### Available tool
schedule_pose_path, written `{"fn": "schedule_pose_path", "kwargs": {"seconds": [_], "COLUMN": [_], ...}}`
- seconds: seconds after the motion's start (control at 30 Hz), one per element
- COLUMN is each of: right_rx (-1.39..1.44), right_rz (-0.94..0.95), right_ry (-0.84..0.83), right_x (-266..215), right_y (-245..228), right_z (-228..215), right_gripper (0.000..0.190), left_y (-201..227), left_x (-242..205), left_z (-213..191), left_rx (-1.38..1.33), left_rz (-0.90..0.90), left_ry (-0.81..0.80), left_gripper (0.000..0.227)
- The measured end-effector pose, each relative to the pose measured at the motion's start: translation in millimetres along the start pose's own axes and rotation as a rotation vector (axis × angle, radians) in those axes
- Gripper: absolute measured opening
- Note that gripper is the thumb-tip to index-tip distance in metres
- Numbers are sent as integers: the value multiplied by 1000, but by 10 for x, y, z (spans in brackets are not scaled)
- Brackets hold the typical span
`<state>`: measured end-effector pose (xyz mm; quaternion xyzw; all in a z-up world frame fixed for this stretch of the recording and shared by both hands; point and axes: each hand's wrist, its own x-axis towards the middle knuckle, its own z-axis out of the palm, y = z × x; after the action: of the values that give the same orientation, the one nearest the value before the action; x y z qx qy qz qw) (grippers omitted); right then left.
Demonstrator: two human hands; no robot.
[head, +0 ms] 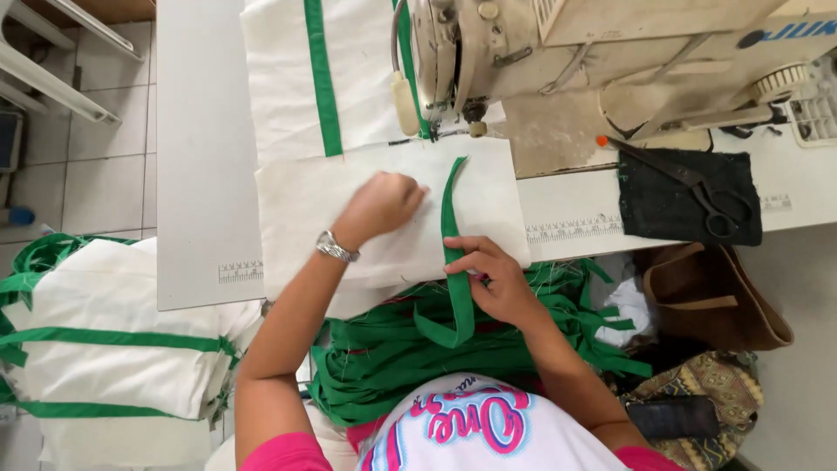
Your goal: Sewing green fabric straps onto white fabric panels to assemble bags using an industrial sewing machine.
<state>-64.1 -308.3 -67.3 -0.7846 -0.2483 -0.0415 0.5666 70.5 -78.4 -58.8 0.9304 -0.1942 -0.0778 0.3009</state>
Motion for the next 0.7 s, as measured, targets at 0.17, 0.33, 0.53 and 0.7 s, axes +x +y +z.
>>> {"fn": "schedule_pose_path", "kwargs": {"seconds": [0.17, 0.33, 0.53, 0.7], "right_rx": [-67, -64, -50, -34], "right_rz": [-107, -202, -176, -98], "right_ry": [-26, -68, -52, -35], "right_x": [78, 281, 218, 160], "right_y": [12, 357, 280, 184], "right_z": [-10, -71, -100, -41], "right_gripper": [34, 26, 20, 27], "left_y": [-14, -143, -239, -133], "left_x": [-49, 199, 185, 9], "left_z": [494, 402, 602, 560], "left_rx": [325, 449, 450, 364], "left_rz": [284, 623, 686, 590], "left_ry": [398, 473, 532, 488], "left_gripper": [30, 34, 26, 24]}}
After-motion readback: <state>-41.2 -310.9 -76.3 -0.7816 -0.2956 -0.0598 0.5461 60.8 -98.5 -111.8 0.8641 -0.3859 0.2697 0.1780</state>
